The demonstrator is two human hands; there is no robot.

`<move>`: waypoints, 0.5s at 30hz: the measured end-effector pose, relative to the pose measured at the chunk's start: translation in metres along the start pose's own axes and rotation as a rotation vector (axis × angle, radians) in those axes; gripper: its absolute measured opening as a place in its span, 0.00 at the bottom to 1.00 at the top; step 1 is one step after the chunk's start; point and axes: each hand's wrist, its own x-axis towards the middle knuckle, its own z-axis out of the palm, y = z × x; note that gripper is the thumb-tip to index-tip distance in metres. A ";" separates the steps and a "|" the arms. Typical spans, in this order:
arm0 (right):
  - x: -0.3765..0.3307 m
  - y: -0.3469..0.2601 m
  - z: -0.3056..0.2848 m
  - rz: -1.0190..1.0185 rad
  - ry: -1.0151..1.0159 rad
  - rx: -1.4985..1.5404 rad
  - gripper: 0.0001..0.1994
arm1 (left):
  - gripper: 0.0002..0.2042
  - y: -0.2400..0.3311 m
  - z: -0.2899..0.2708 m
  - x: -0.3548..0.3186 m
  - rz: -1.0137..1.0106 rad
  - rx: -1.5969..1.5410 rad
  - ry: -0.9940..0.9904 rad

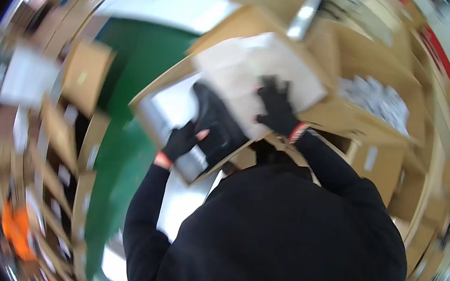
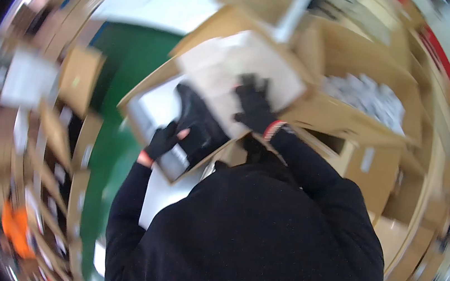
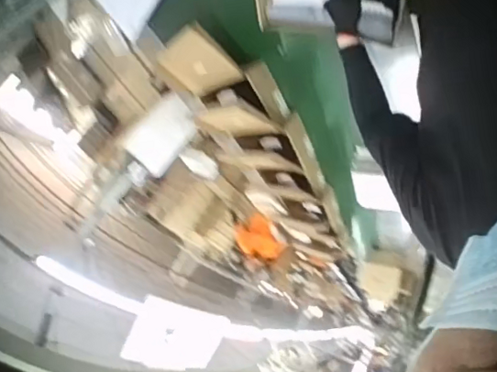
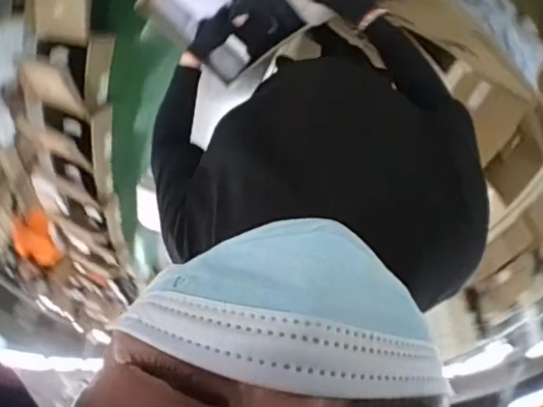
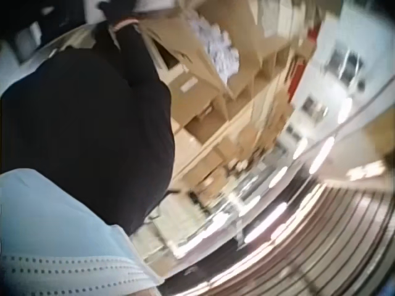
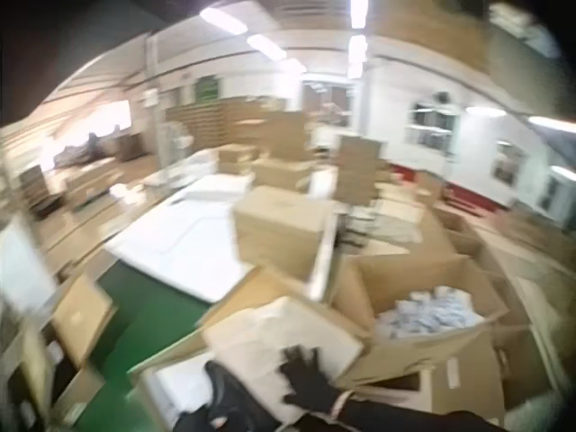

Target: The person packs black shoes into cardboard boxes on a conveyor belt. They line the boxes with white tissue paper, place the shoes inside, add white stuffing material, and cover the contents with more tissue paper before closing the box lids.

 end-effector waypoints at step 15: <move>-0.238 0.434 -0.167 0.830 -0.045 -0.366 0.31 | 0.18 0.149 0.056 0.057 0.039 -0.154 0.801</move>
